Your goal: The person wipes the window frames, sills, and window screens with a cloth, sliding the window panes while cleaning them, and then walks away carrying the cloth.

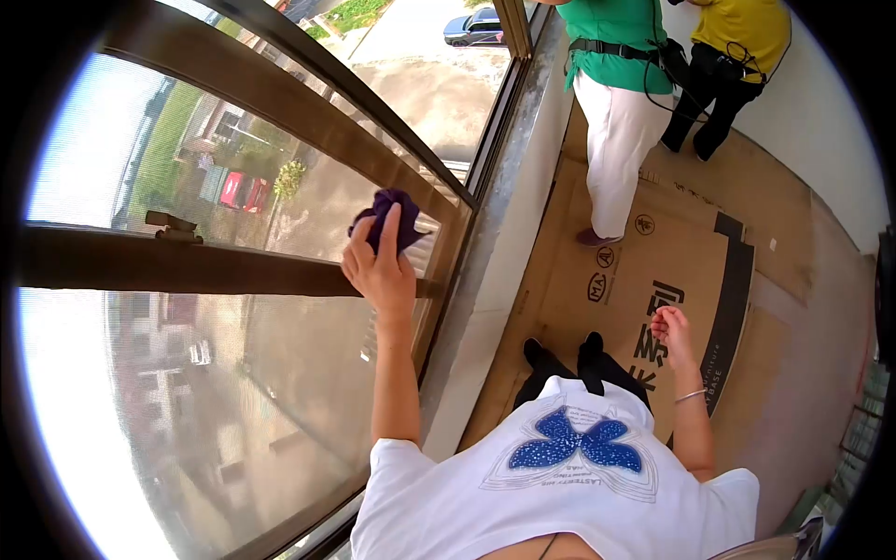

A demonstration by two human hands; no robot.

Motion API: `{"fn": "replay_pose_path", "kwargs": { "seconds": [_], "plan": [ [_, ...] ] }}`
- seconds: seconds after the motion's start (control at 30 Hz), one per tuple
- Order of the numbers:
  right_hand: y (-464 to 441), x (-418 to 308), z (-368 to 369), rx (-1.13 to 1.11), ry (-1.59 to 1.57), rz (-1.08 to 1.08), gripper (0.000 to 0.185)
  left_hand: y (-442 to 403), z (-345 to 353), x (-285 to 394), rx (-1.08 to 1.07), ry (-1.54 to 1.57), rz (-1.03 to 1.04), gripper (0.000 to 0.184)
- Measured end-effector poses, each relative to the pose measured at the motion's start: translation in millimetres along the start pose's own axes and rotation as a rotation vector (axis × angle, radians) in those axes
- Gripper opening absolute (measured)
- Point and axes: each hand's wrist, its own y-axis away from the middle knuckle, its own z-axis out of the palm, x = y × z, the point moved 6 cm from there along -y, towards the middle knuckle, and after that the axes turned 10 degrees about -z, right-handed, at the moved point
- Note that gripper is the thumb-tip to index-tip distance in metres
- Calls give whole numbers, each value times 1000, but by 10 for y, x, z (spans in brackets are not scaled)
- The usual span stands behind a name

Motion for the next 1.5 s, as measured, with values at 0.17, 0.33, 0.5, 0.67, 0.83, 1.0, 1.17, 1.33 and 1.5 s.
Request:
{"fn": "replay_pose_path", "kwargs": {
  "seconds": [0.17, 0.33, 0.5, 0.67, 0.83, 1.0, 1.17, 1.33, 1.5],
  "plan": [
    [13, 135, 92, -54, -17, 16, 15, -1449, -1566, 178, 801, -289, 135, 36],
    [-5, 275, 309, -114, 16, 41, 14, -1606, -885, 109, 511, -505, 60, 43],
    [20, 415, 220, -82, -44, 26, 14, -58, 821, -42, -131, -365, 35, 44],
    [-43, 428, -93, -29, -114, -41, 15, 797, 1395, -276, -481, -11, 27, 34],
    [-352, 686, -507, 93, -137, -21, 14, -888, -572, 386, 9, 27, 130, 55],
    [-560, 668, -239, 9, -194, -82, 14, -1908, -1896, 543, 465, -211, 206, 54],
    [-661, 933, -115, 66, -136, 43, 14, -2434, -3180, 310, 944, -634, 190, 50],
    [-764, 1115, -213, 139, -95, 132, 19, -2581, -4737, -454, 1427, -773, -193, 38],
    [-950, 1242, -281, 169, -54, 196, 17, -2786, -5000, -870, 1411, -663, -633, 38]
  ]
}}
